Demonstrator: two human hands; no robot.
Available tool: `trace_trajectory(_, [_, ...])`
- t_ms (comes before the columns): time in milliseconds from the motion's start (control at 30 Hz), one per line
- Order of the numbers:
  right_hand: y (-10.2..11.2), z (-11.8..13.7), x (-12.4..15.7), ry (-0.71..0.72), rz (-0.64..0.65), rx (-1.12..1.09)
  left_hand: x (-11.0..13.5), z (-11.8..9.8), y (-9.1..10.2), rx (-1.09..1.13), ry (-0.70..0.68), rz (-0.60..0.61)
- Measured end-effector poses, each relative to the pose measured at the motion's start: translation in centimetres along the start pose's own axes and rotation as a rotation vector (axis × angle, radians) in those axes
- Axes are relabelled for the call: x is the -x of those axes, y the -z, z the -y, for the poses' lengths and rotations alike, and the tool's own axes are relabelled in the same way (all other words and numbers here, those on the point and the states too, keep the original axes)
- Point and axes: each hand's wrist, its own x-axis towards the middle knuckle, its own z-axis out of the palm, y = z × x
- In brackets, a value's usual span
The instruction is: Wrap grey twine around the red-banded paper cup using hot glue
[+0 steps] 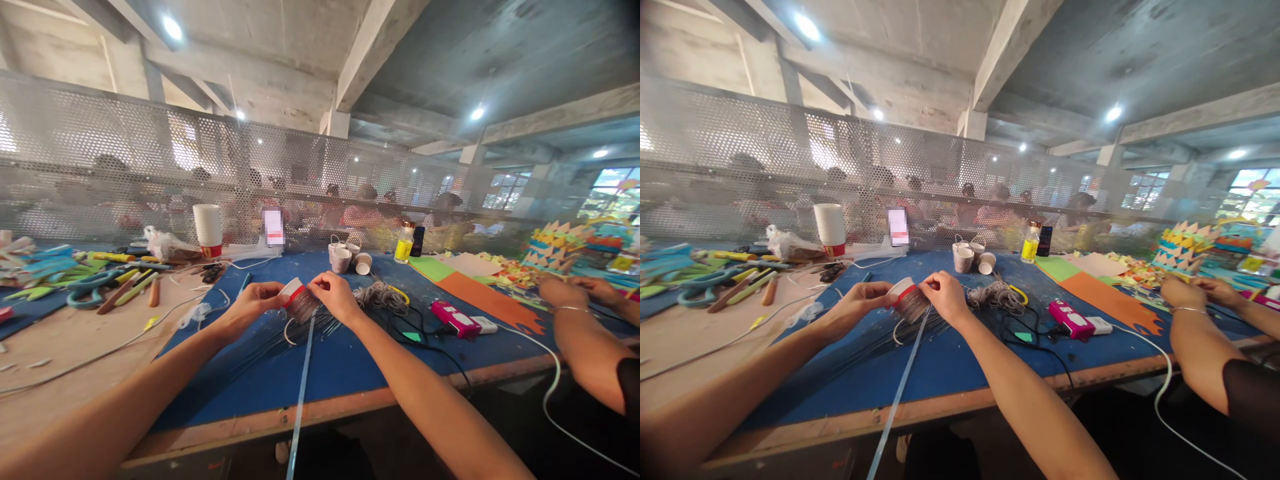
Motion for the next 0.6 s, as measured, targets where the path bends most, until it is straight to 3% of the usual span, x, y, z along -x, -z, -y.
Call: trace_trajectory(600, [-0.3, -1.4, -0.4, -0.086, 0.081, -0.118, 0.1, -0.1, -0.2, 0.106, 0.007, -0.001])
